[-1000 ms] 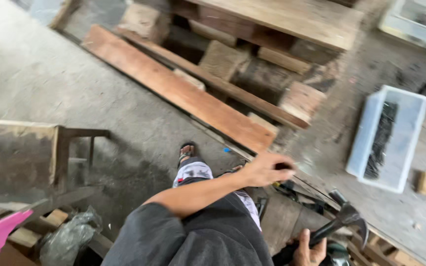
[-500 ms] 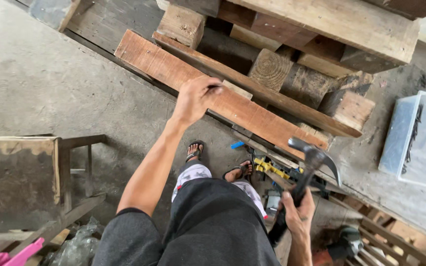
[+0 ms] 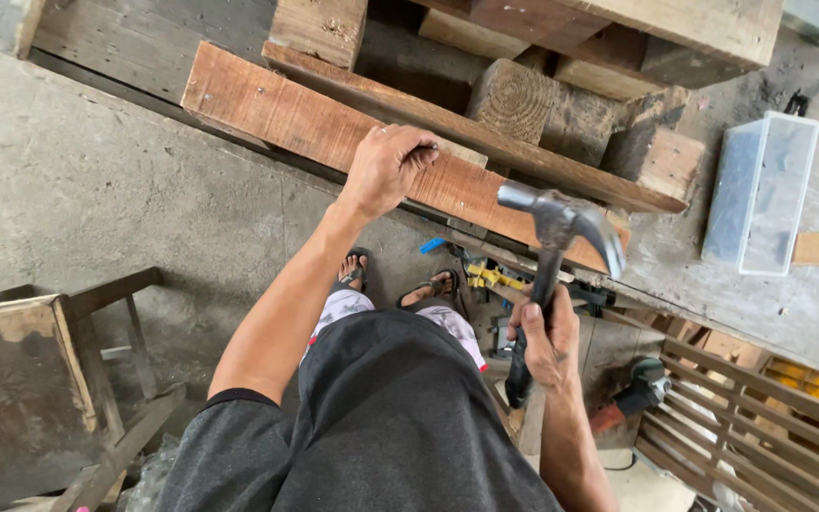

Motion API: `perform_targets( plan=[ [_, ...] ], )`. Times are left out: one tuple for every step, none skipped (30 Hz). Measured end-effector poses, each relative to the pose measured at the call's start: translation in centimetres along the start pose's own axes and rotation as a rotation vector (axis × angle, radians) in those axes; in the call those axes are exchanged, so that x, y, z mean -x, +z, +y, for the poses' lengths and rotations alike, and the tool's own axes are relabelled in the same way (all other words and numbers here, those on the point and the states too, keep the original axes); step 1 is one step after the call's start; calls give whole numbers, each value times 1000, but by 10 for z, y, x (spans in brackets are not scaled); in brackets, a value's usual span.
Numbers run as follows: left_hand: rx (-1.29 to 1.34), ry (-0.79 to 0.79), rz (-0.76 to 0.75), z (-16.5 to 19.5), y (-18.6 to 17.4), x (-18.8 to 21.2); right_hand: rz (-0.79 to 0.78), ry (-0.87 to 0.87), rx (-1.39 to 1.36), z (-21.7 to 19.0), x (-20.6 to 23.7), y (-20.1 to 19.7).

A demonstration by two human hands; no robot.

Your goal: The person hammers nails into a wooden plank to join it with another piece, then uses an angle grinder to smooth the surface. The person handles the plank, nails, hammer, and grinder while working on a wooden workbench.

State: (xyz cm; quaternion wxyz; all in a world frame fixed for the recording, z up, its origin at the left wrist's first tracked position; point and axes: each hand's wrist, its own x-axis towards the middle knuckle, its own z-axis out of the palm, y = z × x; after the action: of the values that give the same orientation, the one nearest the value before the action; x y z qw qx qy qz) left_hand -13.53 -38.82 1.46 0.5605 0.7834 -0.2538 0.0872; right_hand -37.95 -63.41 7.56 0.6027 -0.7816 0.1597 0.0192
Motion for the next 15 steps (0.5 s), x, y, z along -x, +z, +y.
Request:
perform_targets(
  plan=[
    [-13,-8,-17,-1,-1,-2,-10,-35,173,0,2,2],
    [-26,-13,-30,-3,-2,-4,-22,-73,348,1,4,4],
    [-90,63,-26,-5,-2,-5,-37,-110,525,2,5,7],
    [-154,133,-21,-6,-3,-7,-91,-164,589,4,6,11],
    [-219,201,-19,-8,-3,-8,-148,-215,650,7,4,14],
    [-217,180,-30,-9,-3,-9,-204,-268,708,10,1,19],
    [-215,162,-42,-11,-2,-9,-232,-380,764,12,-5,24],
    [-210,143,-56,-12,-2,-9,-258,-489,818,15,-13,29],
    [-206,112,-90,-13,-2,-9,-286,-597,872,17,-22,33],
    [-204,79,-121,-14,-1,-9,-297,-596,949,18,-33,38],
    [-208,52,-150,-15,-1,-9,-305,-602,1024,20,-44,42],
    [-205,46,-150,-16,-1,-9,-306,-608,1097,20,-51,46],
    [-201,37,-152,-17,-1,-9,-252,-601,1075,19,-56,50],
    [-196,27,-151,-17,-1,-9,-200,-595,1055,17,-58,52],
    [-207,32,-147,-17,-2,-9,-145,-597,1034,15,-58,55]
  ],
)
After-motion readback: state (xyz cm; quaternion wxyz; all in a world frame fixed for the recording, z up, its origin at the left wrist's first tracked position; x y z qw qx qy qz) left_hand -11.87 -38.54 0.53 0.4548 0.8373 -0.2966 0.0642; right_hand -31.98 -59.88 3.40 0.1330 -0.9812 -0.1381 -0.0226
